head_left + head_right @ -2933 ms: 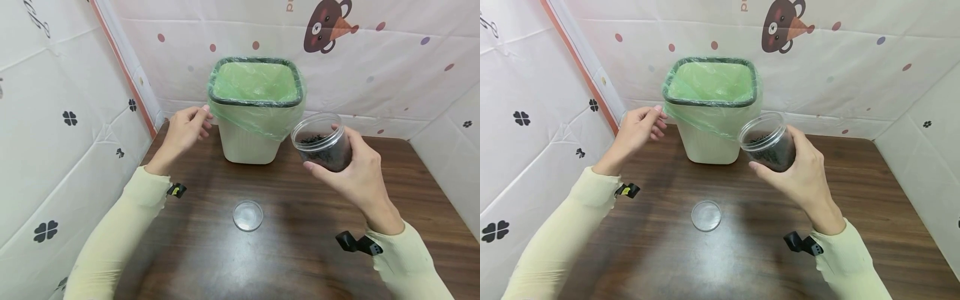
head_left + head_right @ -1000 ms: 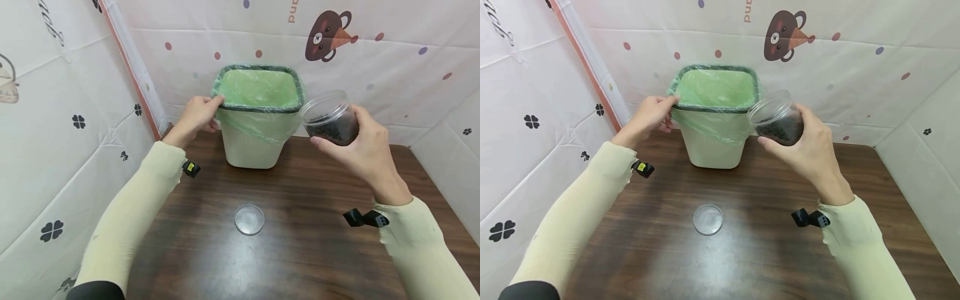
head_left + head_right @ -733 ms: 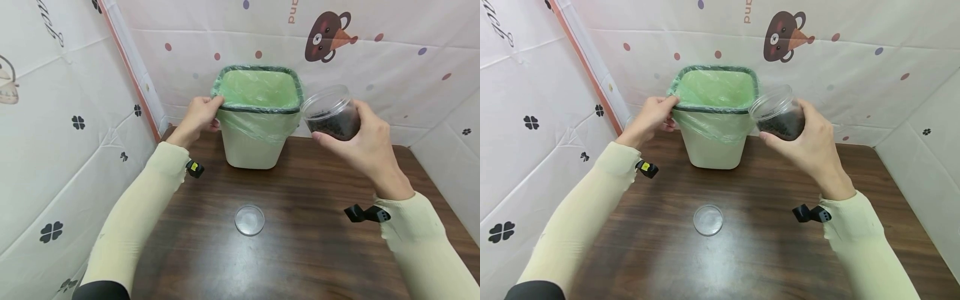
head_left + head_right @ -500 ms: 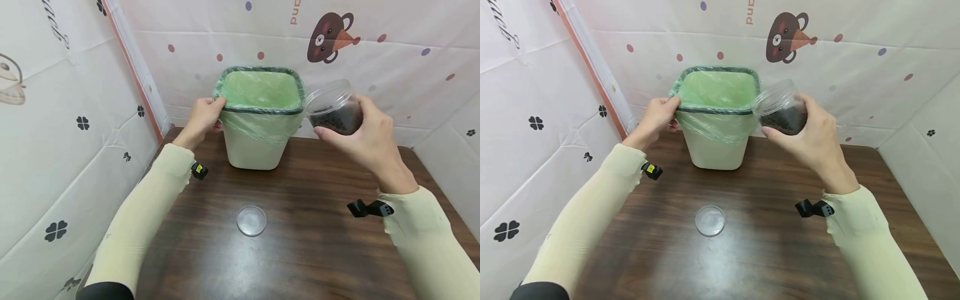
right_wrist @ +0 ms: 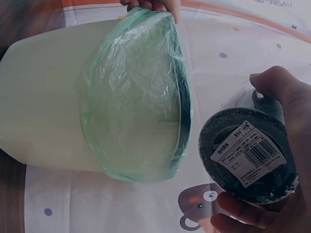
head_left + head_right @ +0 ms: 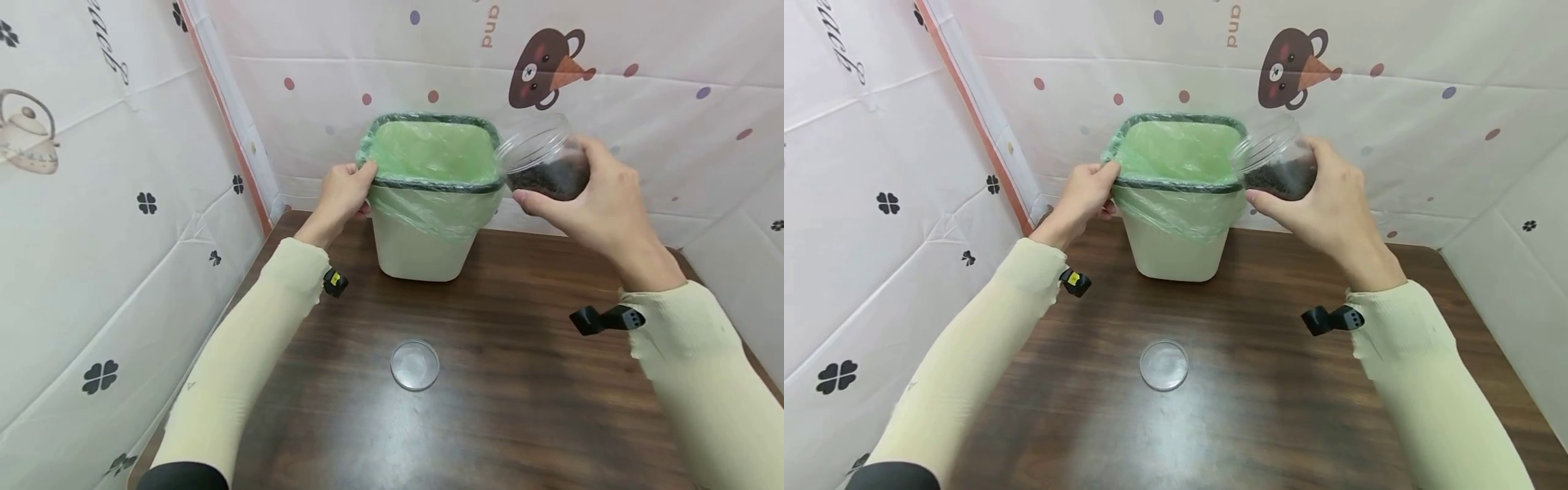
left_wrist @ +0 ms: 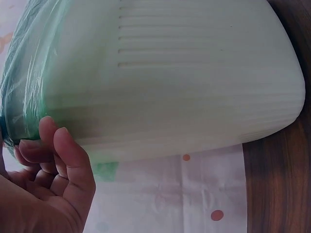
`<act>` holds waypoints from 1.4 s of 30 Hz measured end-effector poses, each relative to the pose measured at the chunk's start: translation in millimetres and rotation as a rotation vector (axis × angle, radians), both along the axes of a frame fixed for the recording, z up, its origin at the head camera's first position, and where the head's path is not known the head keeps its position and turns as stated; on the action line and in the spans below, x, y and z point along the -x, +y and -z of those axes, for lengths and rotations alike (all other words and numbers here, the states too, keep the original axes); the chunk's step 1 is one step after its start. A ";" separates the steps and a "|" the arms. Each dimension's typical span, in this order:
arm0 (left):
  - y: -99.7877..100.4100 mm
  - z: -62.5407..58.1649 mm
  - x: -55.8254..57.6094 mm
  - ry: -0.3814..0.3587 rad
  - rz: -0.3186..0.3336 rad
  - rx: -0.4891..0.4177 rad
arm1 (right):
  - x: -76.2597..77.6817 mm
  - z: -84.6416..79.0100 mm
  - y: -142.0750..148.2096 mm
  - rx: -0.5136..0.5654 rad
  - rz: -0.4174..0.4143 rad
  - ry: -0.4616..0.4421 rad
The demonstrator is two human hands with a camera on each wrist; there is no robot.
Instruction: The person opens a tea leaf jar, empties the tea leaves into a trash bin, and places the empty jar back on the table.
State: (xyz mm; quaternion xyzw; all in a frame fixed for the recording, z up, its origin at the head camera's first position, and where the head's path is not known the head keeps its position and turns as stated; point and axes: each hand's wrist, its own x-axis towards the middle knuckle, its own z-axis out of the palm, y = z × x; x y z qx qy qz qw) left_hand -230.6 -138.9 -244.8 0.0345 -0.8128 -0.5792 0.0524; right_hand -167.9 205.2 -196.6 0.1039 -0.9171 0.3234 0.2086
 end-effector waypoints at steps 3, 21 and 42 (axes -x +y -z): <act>1.0 -1.1 -0.3 -0.003 0.007 0.007 | 2.3 -2.4 -0.2 0.003 0.009 -0.014; -1.8 -1.2 -2.1 0.014 0.014 0.066 | 14.7 -13.6 -3.9 -0.028 -0.016 -0.040; -2.0 0.2 -0.2 0.009 0.000 0.054 | 45.8 -30.1 -22.1 -0.105 -0.064 -0.071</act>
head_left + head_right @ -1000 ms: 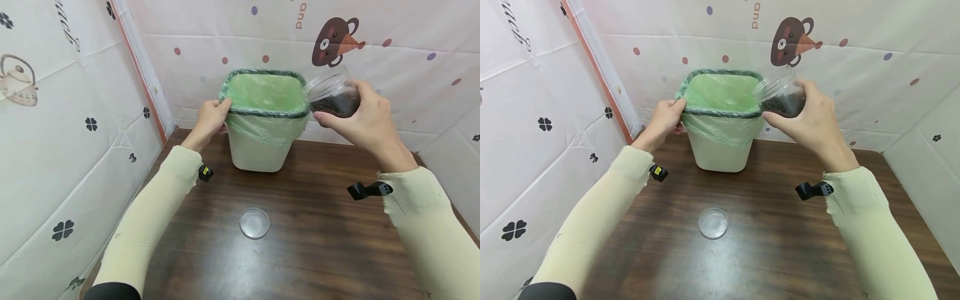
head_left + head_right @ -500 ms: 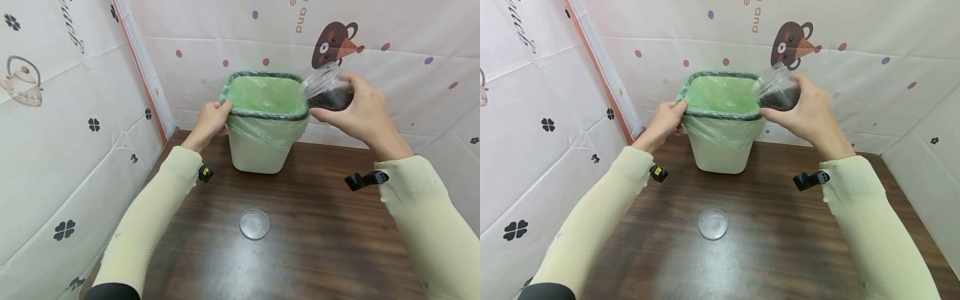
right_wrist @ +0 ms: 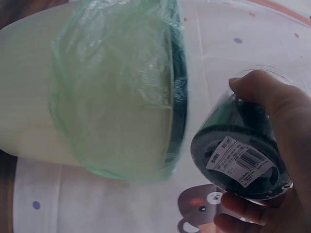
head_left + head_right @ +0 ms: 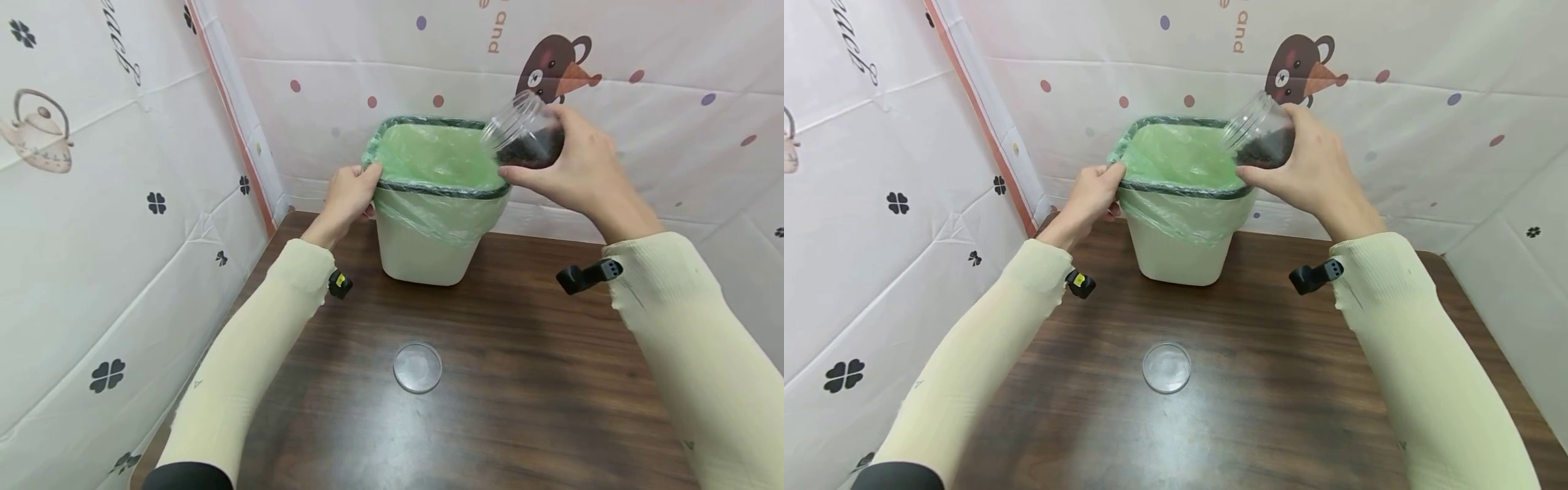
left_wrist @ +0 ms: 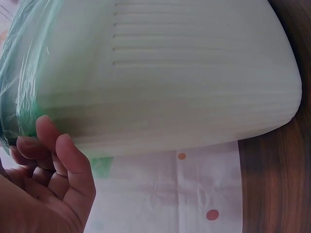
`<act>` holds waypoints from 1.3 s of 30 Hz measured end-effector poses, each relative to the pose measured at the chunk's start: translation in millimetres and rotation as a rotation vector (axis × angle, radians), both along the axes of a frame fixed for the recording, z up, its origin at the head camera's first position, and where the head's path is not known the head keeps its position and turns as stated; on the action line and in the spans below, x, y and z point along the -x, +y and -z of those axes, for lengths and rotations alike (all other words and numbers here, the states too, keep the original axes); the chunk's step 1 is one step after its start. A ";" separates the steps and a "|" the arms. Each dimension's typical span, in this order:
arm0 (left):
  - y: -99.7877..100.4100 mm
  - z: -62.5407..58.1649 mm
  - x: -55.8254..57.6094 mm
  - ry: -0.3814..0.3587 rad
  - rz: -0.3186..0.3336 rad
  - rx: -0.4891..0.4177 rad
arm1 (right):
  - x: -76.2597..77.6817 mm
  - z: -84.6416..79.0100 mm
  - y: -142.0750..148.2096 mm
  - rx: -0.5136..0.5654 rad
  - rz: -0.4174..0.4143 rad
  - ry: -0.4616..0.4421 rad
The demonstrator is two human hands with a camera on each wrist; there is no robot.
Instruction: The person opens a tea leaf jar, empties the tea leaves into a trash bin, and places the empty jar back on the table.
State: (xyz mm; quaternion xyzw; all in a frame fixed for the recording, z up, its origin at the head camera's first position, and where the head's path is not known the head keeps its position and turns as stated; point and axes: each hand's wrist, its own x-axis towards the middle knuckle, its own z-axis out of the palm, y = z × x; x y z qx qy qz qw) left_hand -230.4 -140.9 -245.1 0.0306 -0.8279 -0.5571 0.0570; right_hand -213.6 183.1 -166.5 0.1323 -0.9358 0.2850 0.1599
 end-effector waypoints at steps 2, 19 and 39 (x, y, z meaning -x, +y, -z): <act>0.1 1.3 0.1 0.001 0.000 -0.006 | 2.9 -1.0 -2.0 -0.018 -0.018 0.032; 0.4 0.0 4.0 -0.008 -0.002 0.014 | 23.2 -9.2 -12.9 -0.216 -0.065 0.139; -0.9 -0.2 4.8 -0.012 0.009 0.025 | 24.5 -5.6 -7.2 -0.172 -0.041 0.019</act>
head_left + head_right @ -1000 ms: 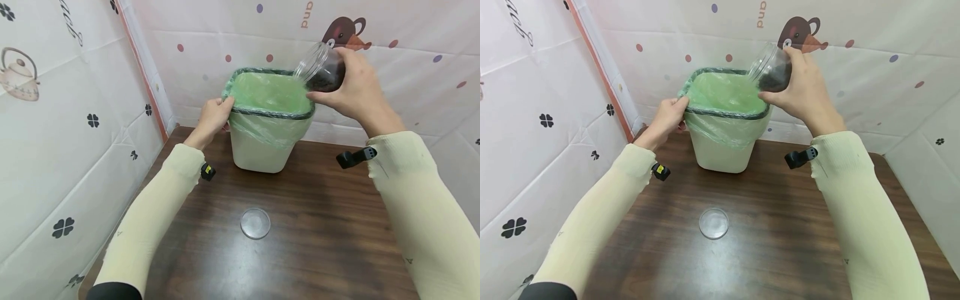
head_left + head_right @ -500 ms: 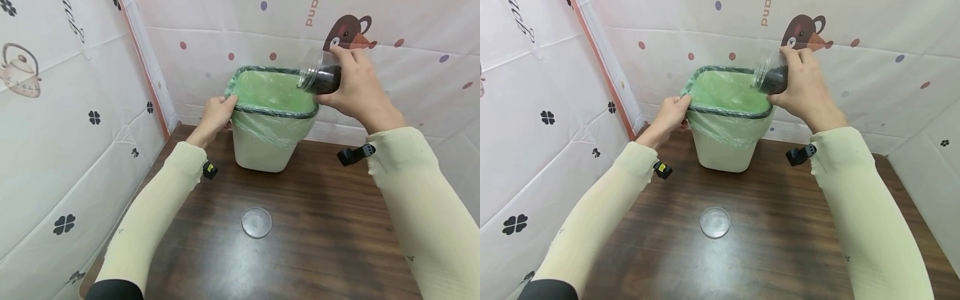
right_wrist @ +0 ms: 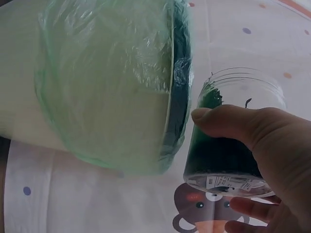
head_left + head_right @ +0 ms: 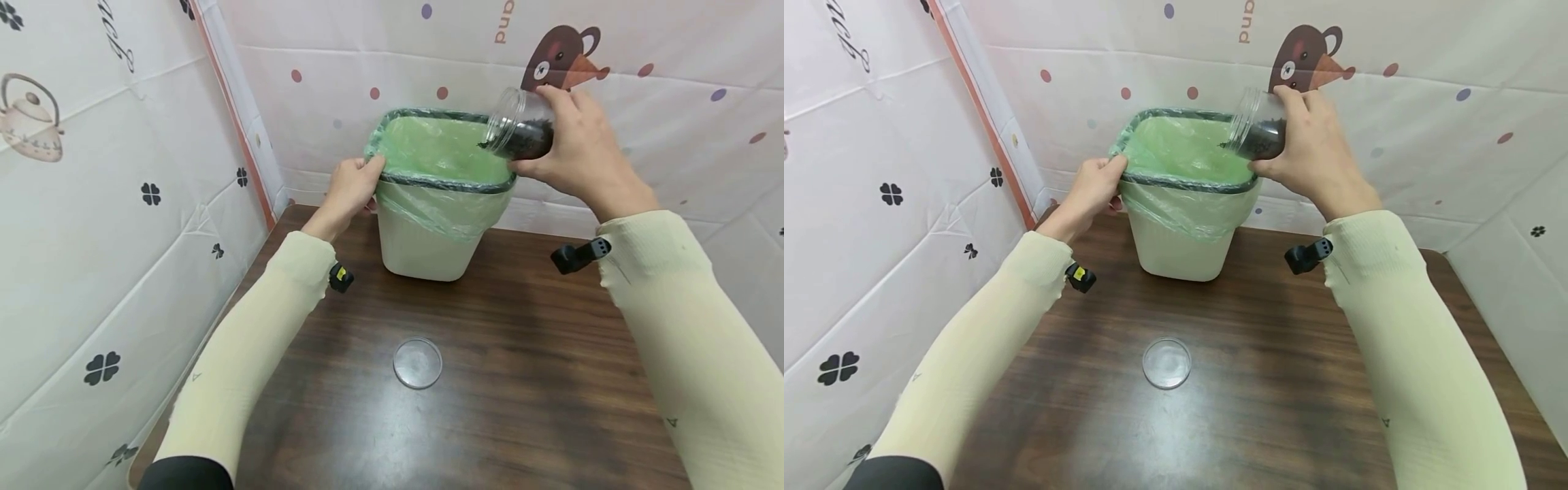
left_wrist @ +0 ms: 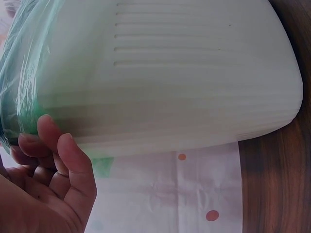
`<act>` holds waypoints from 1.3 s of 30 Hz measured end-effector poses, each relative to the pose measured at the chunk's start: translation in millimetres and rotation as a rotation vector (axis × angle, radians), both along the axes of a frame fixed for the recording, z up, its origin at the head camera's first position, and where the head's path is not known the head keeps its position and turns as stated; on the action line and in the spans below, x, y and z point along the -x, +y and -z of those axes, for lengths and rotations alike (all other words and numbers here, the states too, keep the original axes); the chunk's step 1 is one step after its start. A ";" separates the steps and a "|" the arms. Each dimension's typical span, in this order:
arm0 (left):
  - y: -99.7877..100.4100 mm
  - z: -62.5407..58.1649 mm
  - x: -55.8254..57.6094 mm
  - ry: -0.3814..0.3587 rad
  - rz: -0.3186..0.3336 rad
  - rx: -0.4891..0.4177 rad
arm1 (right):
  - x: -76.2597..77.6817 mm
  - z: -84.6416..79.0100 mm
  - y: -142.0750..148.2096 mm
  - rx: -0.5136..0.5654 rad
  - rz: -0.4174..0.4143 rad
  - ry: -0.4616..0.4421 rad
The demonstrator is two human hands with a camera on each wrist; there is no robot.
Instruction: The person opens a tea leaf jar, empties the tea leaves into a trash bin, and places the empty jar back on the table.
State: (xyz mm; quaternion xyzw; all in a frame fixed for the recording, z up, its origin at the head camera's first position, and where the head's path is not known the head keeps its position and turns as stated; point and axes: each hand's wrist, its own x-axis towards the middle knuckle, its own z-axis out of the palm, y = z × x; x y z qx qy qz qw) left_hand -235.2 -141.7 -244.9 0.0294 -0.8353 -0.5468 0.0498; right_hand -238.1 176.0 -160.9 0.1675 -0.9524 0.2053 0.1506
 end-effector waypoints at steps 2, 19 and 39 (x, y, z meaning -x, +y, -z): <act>-0.3 0.3 -0.1 -0.001 0.002 -0.001 | 0.5 0.8 -0.7 0.000 0.001 -0.013; 0.5 0.1 0.8 -0.003 0.002 -0.002 | 1.6 8.6 -10.3 -0.144 -0.012 0.187; 0.9 0.8 0.0 0.001 0.001 -0.026 | 1.5 7.0 -8.2 -0.176 -0.030 0.231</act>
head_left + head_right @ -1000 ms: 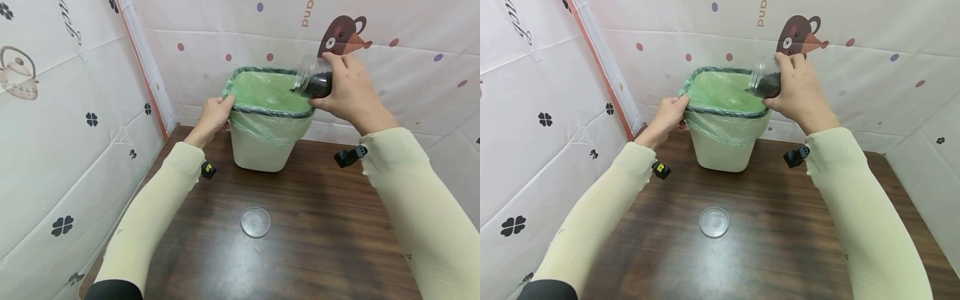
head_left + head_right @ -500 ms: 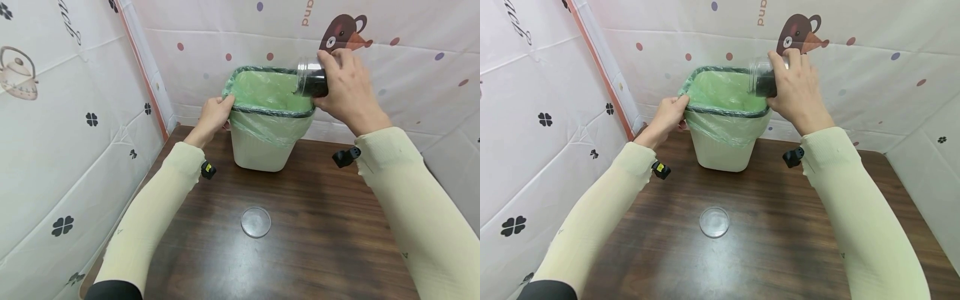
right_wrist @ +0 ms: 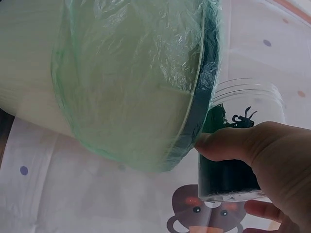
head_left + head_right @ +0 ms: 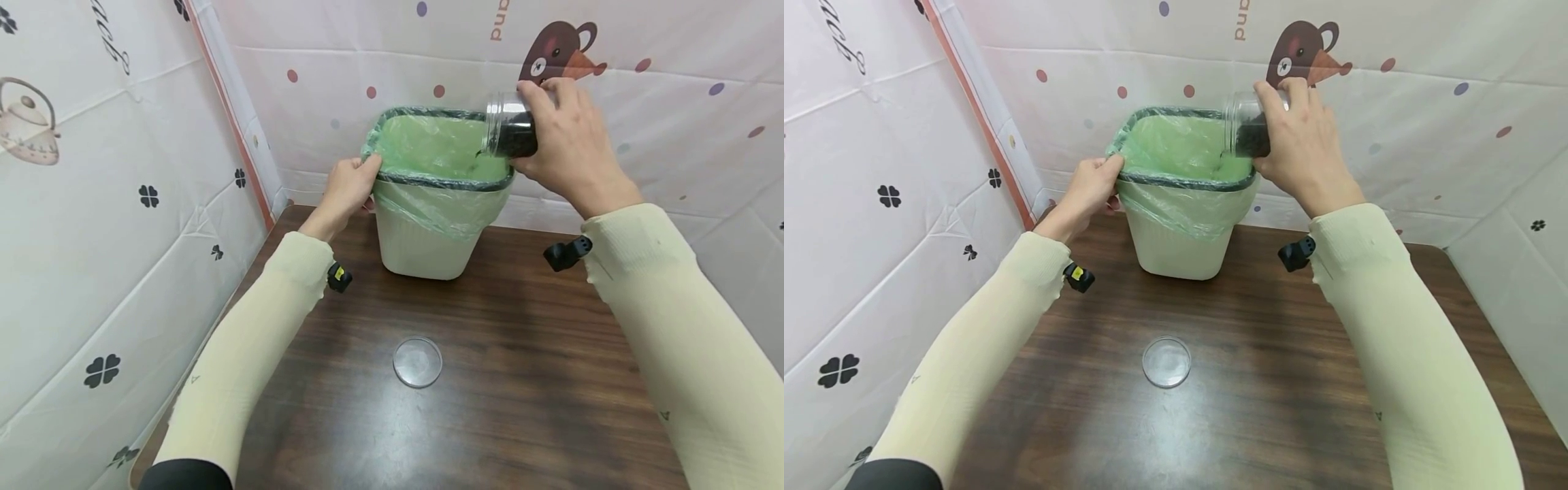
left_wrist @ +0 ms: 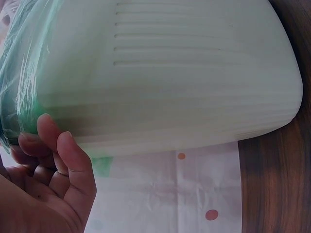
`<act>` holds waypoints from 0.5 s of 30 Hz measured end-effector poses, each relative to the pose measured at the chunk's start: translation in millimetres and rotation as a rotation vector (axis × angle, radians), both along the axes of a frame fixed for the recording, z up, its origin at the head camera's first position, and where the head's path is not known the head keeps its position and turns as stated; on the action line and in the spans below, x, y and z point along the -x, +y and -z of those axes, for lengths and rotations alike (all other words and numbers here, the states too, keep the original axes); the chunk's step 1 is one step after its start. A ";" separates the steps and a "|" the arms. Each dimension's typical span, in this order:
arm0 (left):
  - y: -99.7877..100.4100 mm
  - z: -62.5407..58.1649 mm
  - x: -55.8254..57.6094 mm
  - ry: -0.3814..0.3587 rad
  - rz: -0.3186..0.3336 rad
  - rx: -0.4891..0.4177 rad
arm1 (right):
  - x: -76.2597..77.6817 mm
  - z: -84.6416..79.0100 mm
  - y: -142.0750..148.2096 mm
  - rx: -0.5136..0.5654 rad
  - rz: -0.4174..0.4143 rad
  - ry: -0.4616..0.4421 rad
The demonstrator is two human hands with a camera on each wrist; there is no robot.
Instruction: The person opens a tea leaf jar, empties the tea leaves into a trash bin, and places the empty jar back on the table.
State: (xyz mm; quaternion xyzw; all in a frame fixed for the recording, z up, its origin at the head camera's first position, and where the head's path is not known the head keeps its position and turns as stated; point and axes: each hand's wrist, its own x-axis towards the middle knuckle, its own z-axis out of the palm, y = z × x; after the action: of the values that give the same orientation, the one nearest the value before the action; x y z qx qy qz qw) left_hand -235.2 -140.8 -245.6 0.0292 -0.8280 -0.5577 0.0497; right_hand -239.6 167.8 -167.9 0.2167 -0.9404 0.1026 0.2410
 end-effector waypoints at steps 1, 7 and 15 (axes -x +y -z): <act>-0.1 0.1 0.1 -0.001 0.000 -0.003 | 0.2 -0.2 0.4 0.010 -0.001 -0.007; 0.2 0.0 0.8 -0.001 -0.007 -0.009 | 0.1 -2.1 1.8 0.035 -0.003 -0.037; 1.3 0.3 0.2 0.004 -0.013 -0.012 | 0.8 -3.0 1.2 -0.057 -0.033 0.018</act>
State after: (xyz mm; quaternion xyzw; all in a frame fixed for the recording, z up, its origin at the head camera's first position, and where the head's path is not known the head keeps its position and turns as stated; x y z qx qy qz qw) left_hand -235.4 -139.5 -246.0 0.0337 -0.8242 -0.5626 0.0549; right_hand -240.4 169.0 -164.9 0.2399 -0.9371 0.0776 0.2415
